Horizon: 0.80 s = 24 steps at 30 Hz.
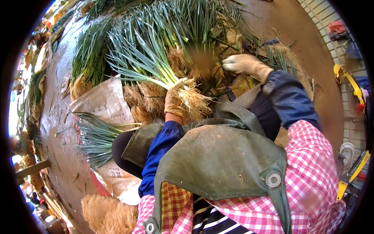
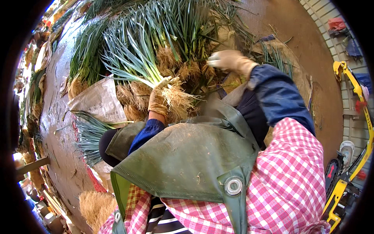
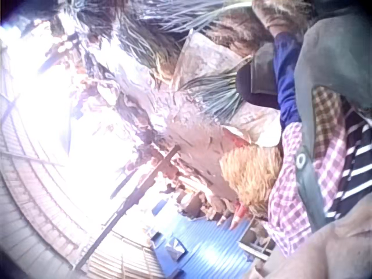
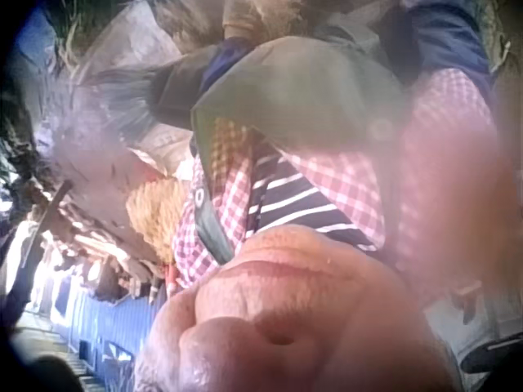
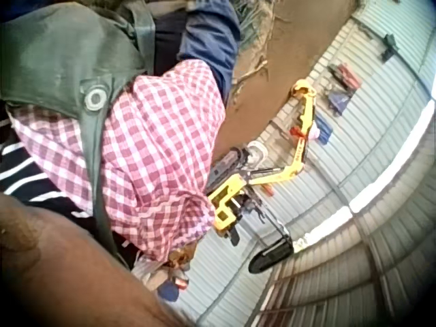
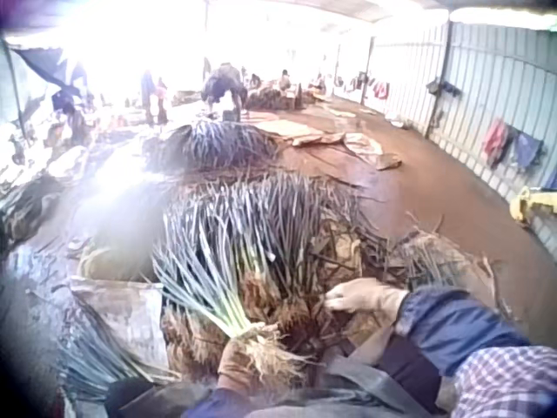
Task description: The person processes green onions by hand, peeling off the outer layers of the bulbs and sorting them into bundles while sitting on the floor.
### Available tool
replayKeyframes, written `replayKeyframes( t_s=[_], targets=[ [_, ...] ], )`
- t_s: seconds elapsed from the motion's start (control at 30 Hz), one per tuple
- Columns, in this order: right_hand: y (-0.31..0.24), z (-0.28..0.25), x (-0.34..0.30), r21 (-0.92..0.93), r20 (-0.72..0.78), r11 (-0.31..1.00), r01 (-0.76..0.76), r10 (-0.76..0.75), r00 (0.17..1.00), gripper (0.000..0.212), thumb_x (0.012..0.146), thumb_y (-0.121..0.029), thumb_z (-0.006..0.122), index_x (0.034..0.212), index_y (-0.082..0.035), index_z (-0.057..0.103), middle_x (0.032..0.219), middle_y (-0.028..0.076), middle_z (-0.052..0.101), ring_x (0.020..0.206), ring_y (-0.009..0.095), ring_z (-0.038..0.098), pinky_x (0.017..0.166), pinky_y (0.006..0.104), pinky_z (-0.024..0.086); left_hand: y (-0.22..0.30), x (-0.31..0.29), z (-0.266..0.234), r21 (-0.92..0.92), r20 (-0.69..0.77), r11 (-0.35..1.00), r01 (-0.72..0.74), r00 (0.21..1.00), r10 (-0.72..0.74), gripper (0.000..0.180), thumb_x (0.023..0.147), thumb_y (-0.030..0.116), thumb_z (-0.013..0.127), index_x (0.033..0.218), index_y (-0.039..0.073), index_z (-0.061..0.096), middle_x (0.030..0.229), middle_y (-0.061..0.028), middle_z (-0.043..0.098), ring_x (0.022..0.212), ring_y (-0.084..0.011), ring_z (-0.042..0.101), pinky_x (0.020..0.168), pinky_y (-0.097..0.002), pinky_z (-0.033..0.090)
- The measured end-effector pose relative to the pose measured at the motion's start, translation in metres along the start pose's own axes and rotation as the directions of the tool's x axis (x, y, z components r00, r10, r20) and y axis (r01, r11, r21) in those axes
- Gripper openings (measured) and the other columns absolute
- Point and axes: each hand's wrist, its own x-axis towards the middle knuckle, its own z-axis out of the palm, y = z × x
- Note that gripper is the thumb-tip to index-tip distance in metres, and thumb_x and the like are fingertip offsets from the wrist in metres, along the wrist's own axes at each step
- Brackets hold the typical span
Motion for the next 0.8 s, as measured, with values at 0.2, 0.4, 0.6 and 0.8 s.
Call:
replayKeyframes(
  t_s=[0.2, 0.4, 0.6, 0.8],
  targets=[
    [-0.082, 0.081, 0.049, 0.695, 0.205, 0.698, 0.17, -0.42, 0.884, 0.032, 0.086, -0.031, 0.055, 0.102, -0.003, 0.058, 0.074, 0.002, 0.061, 0.057, 0.013, 0.057, 0.049, 0.0268, 0.046, -0.003, -0.011, 0.017, -0.118, 0.038, 0.973, 0.198, 0.98, -0.195, 0.02, 0.086, 0.008, 0.052, 0.102, -0.003, 0.057, 0.084, -0.0125, 0.063, 0.071, -0.0243, 0.062, 0.064, -0.0363, 0.053],
    [-0.061, 0.092, 0.093, -0.188, 0.244, 0.963, 0.195, -0.147, 0.959, 0.029, 0.082, -0.03, 0.055, 0.084, -0.002, 0.064, 0.081, 0.008, 0.066, 0.069, 0.019, 0.062, 0.057, 0.036, 0.05, -0.002, -0.015, 0.034, 0.12, -0.033, 0.993, -0.016, 0.999, 0.02, 0.024, 0.083, 0.007, 0.053, 0.1, -0.008, 0.059, 0.078, -0.0153, 0.063, 0.064, -0.0223, 0.059, 0.067, -0.0326, 0.052],
    [-0.073, 0.045, 0.164, 0.105, -0.453, 0.993, 0.056, -0.003, 0.891, 0.042, 0.082, -0.042, 0.057, 0.102, -0.004, 0.057, 0.09, 0.013, 0.064, 0.081, 0.03, 0.061, 0.07, 0.0382, 0.047, 0.0, -0.011, 0.023, -0.245, 0.042, 0.969, 0.032, 0.999, -0.022, 0.02, 0.083, 0.005, 0.054, 0.102, -0.002, 0.053, 0.082, -0.0117, 0.058, 0.077, -0.0248, 0.058, 0.076, -0.0372, 0.05],
    [-0.099, 0.054, 0.214, 0.185, -0.676, 0.982, -0.032, 0.151, 0.721, 0.06, 0.071, -0.054, 0.064, 0.1, -0.002, 0.057, 0.085, 0.017, 0.064, 0.079, 0.034, 0.063, 0.07, 0.0396, 0.049, -0.005, -0.009, 0.014, -0.039, -0.122, 0.999, 0.013, 0.992, -0.018, 0.032, 0.084, 0.005, 0.051, 0.114, -0.004, 0.049, 0.082, -0.0174, 0.061, 0.071, -0.0267, 0.061, 0.066, -0.036, 0.052]
  ],
)
